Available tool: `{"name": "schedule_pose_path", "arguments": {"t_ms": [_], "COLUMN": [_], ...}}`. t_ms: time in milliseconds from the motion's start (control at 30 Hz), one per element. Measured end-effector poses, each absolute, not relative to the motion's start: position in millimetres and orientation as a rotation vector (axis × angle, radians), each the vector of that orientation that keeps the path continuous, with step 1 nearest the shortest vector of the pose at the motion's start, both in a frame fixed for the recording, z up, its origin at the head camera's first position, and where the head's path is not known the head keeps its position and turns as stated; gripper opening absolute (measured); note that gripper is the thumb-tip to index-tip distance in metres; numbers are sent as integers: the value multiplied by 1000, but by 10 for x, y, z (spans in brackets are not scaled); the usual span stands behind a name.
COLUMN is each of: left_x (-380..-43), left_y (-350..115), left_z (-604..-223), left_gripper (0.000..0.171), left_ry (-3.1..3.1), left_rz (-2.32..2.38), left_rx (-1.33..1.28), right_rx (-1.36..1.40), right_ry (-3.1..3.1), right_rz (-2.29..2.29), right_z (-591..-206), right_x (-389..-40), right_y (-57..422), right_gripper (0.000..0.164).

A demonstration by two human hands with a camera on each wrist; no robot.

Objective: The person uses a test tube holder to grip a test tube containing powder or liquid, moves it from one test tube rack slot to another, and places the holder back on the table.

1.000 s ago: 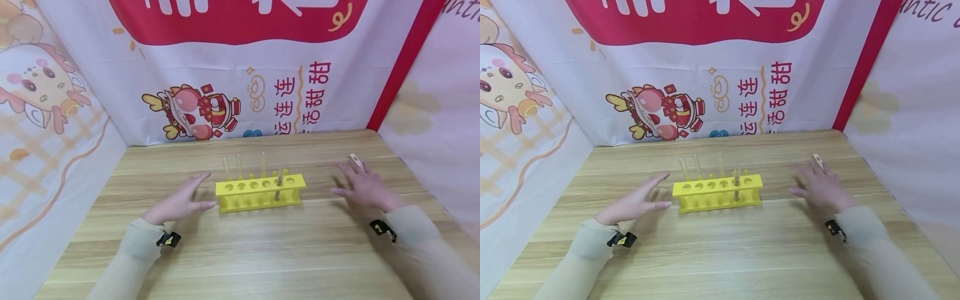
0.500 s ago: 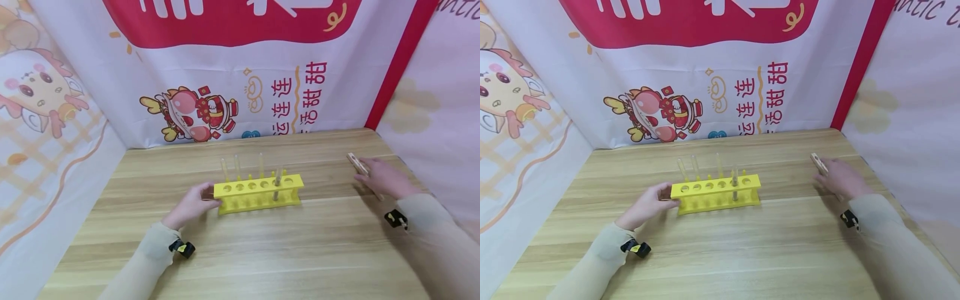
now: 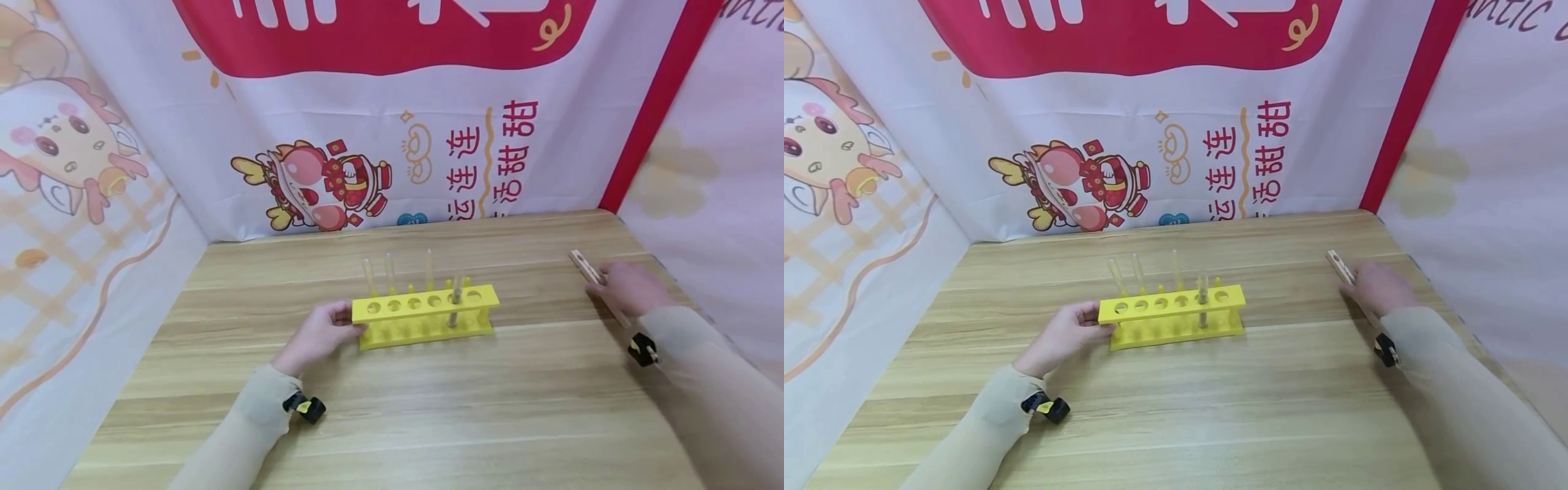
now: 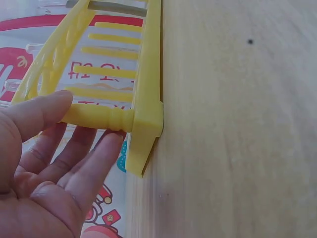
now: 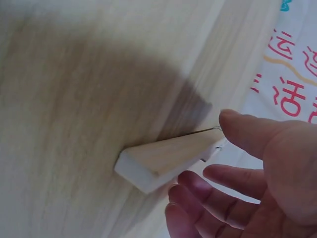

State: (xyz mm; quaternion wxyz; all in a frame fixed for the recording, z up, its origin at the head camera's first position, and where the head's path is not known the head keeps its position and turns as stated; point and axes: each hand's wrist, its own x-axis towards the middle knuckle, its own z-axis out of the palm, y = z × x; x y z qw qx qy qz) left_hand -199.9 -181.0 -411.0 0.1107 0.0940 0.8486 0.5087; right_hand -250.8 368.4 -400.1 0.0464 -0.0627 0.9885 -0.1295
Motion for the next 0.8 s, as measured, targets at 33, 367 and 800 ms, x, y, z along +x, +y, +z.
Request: {"name": "schedule_pose_path", "arguments": {"t_ms": [33,367,800], "left_x": [-2004,-2040,-2024], "left_y": [-1807,-1797,-1766], "left_z": [-4115,-4157,-4135], "left_gripper": [34,33,34], "left_ry": [2490,2487,2503], "left_rz": [1500,1512,1484], "left_rx": [276,316,339], "right_rx": [-178,-105,-136], "right_ry": [3017,3055,3059], "right_rz": [-388,-371,-366], "right_z": [-4008,-4064,-4010], "right_x": [-2520,-2598,-2568], "right_y": [3685,3693,3669], "right_gripper": [27,19,19]}}
